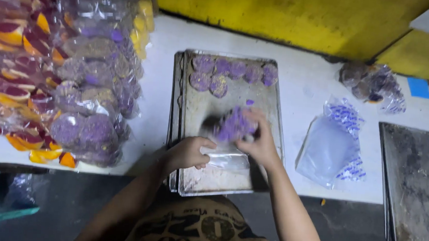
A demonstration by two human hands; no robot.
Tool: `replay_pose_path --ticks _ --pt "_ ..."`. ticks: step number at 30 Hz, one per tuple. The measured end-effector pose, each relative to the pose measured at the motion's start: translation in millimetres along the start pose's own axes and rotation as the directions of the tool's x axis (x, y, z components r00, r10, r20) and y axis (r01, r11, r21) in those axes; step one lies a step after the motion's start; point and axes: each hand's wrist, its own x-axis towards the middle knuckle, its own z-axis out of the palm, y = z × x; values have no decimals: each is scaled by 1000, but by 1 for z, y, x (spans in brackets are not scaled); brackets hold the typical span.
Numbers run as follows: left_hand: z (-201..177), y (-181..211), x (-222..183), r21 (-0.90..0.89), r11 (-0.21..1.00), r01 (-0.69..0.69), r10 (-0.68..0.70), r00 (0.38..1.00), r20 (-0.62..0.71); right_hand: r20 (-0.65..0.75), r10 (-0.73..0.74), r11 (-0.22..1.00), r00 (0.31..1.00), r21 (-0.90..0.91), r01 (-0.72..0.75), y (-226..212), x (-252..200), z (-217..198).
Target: Packing purple cookies from a metal tray into plastic bags at a bakery packaging station.
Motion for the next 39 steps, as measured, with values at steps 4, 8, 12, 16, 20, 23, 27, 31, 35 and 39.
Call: replay_pose_path --ticks 4,8,12,16,20,23,27,31,35,39 --pt "-15 22 14 -127 981 -147 146 989 -17 357 -114 988 927 -59 144 -24 -2 10" --pt "35 74 -8 518 828 -214 374 899 -227 470 -78 671 879 -627 395 25 -10 42" --pt "56 106 -33 545 780 -306 522 799 -298 529 275 958 803 -216 -187 17 8 35" --pt "26 76 -22 283 914 -291 394 806 -442 834 64 936 547 -241 258 -85 79 -46" --pt "50 83 -42 156 947 -282 320 772 -549 365 -96 970 926 -174 170 52 159 -49" --pt "72 106 -53 85 981 -174 193 823 -535 357 475 722 804 -681 -123 102 176 -35" --pt "84 108 -51 43 983 -177 164 756 -634 190 381 546 905 -836 -54 77 170 -22" --pt "85 122 -58 110 988 -107 152 752 -641 193 601 449 776 -885 -127 60 176 -28" --pt "74 148 -74 31 993 -114 109 780 -616 342 499 616 796 -786 -49 66 159 -54" --pt "64 146 -74 8 992 -122 104 800 -591 450 351 686 822 -721 102 105 164 -53"
